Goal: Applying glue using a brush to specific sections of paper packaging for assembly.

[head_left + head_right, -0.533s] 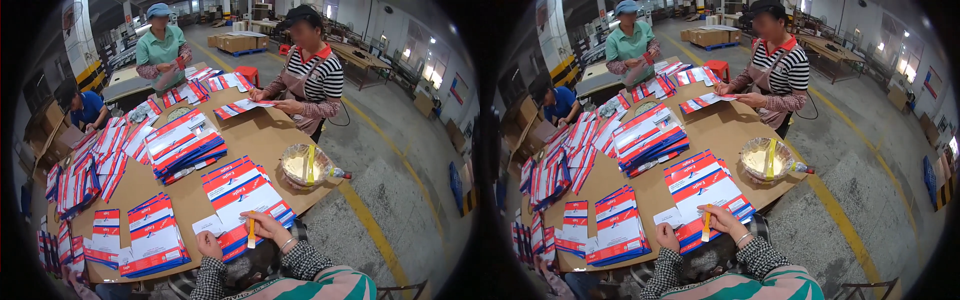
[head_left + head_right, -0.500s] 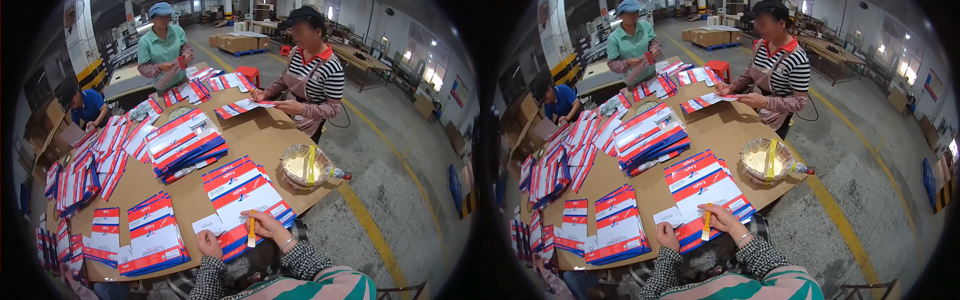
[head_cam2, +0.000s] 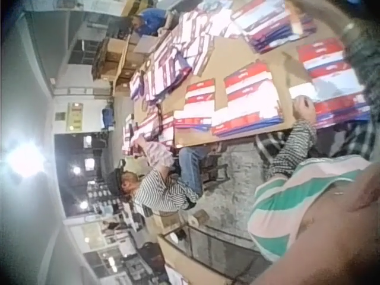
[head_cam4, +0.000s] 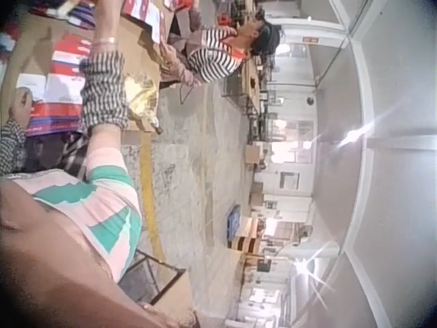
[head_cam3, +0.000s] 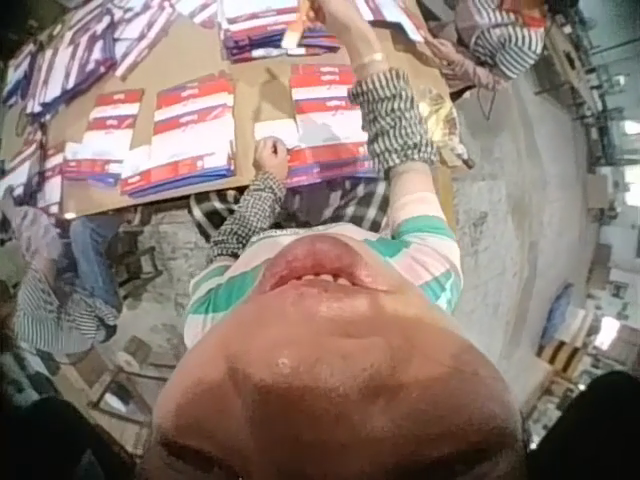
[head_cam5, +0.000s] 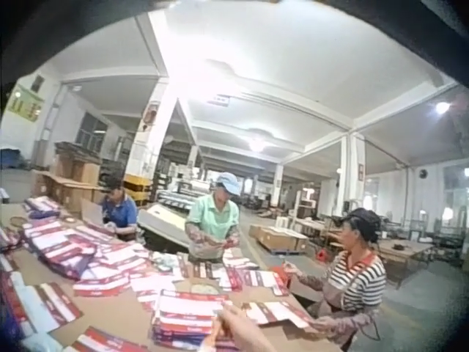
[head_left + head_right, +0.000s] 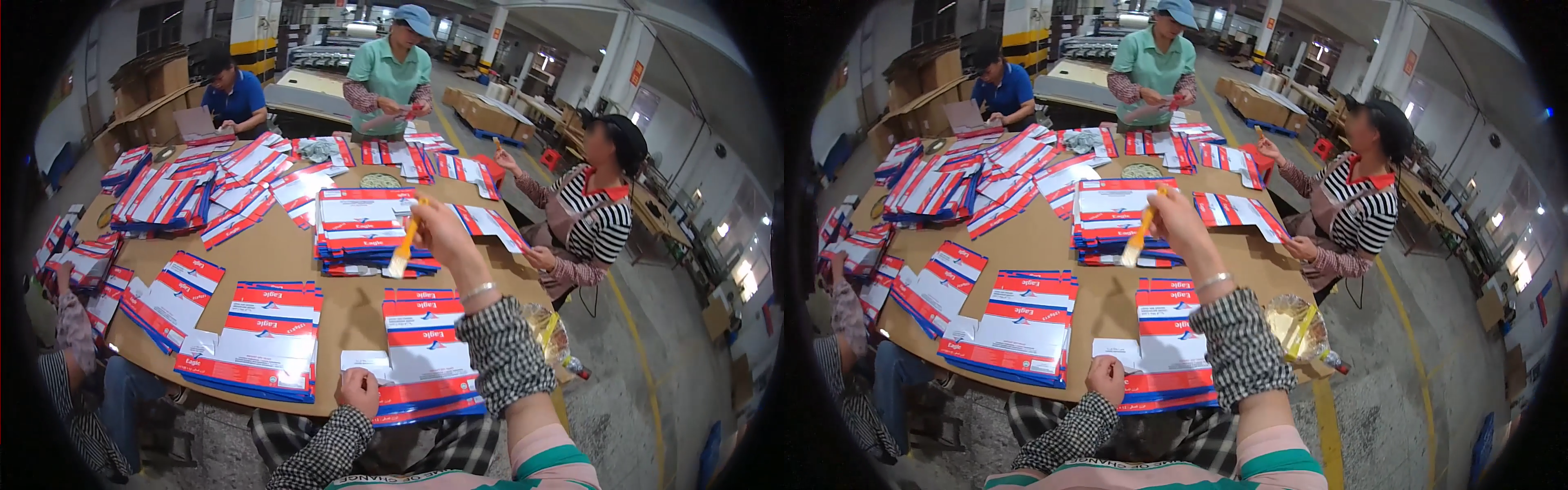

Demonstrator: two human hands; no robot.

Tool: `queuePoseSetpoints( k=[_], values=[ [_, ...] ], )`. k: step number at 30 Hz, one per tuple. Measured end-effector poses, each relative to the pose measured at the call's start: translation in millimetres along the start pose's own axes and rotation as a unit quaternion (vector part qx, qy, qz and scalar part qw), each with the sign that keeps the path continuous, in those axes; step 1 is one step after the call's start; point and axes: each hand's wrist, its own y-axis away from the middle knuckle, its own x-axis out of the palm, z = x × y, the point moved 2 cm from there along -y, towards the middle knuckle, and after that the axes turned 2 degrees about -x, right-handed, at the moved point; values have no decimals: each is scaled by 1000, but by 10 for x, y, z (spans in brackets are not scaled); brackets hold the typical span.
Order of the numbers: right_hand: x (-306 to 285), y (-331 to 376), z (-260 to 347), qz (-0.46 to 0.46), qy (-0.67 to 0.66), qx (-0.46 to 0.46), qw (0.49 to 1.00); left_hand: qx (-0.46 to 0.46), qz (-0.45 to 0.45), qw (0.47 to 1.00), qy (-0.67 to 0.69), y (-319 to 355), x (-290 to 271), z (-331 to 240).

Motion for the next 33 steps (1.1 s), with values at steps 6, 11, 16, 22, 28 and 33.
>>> queuePoseSetpoints(
  k=[6, 11, 16, 22, 28, 33],
  values=[
    [501, -805, 364, 4, 119, -22, 993, 7, -9, 1000, 28, 12, 90, -2],
    [587, -973, 393, -7, 152, -46, 987, -1, -12, 999, 36, -32, 79, -47],
    [327, -304, -51, 23, 15, -15, 1000, 15, -19, 998, 56, -77, 82, -15],
    [-393, 1163, -1229, -51, -121, 110, 985, -10, -5, 998, 57, 66, 62, -22],
    [-857, 2076, -2018, -196, -278, 184, 922, -17, 35, 999, 12, 80, 28, -23],
    [-989, 2142, -2095, -177, -360, 160, 902, -23, 35, 999, 13, -70, 59, -5]
  ],
)
